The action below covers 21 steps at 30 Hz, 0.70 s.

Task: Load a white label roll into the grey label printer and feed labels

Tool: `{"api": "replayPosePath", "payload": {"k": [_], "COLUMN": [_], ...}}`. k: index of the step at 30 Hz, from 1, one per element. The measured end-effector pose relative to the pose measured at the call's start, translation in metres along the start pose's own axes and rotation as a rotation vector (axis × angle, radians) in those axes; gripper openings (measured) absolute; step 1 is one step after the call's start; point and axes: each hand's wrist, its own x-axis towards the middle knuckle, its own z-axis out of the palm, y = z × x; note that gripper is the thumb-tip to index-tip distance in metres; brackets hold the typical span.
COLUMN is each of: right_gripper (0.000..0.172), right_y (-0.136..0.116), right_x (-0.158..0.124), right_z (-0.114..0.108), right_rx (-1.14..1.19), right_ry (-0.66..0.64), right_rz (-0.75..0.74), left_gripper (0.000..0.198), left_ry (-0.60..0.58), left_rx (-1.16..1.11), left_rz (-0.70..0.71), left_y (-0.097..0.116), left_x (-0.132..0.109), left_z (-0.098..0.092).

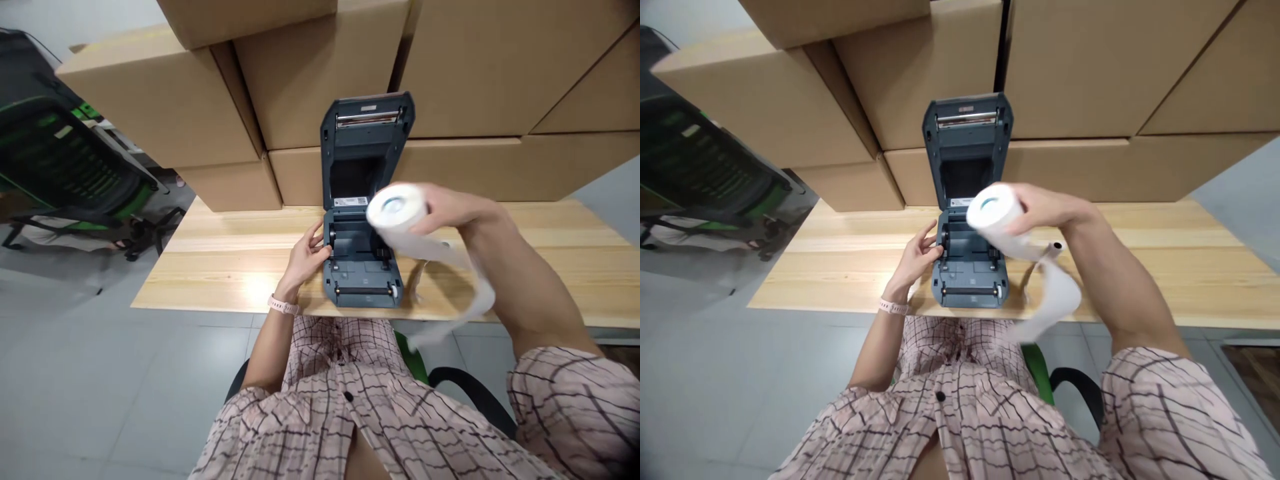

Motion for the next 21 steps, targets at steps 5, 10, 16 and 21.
{"api": "replayPosePath", "payload": {"k": [5, 10, 16, 21], "right_gripper": [0.061, 0.067, 0.073, 0.062], "right_y": [-0.040, -0.029, -0.018, -0.029], "right_x": [0.050, 0.067, 0.057, -0.013], "right_z": [0.034, 0.066, 0.074, 0.084], "right_rx": [-0.340, -0.502, -0.433, -0.329], "right_ry": [-0.404, -0.473, -0.375, -0.137], "right_rz": [-0.008, 0.106, 0.115, -0.182], "left_gripper": [0.093, 0.084, 0.080, 0.075], "left_ry": [-0.009, -0.016, 0.003, 0.001], "left_rx": [0.003, 0.041, 0.072, 0.035], "left_rz": [0.037, 0.070, 0.080, 0.109], "left_y": [-0.005, -0.006, -0.005, -0.006], "left_x": [0.003, 0.002, 0.000, -0.001], "left_z": [-0.001, -0.002, 0.000, 0.001]}}
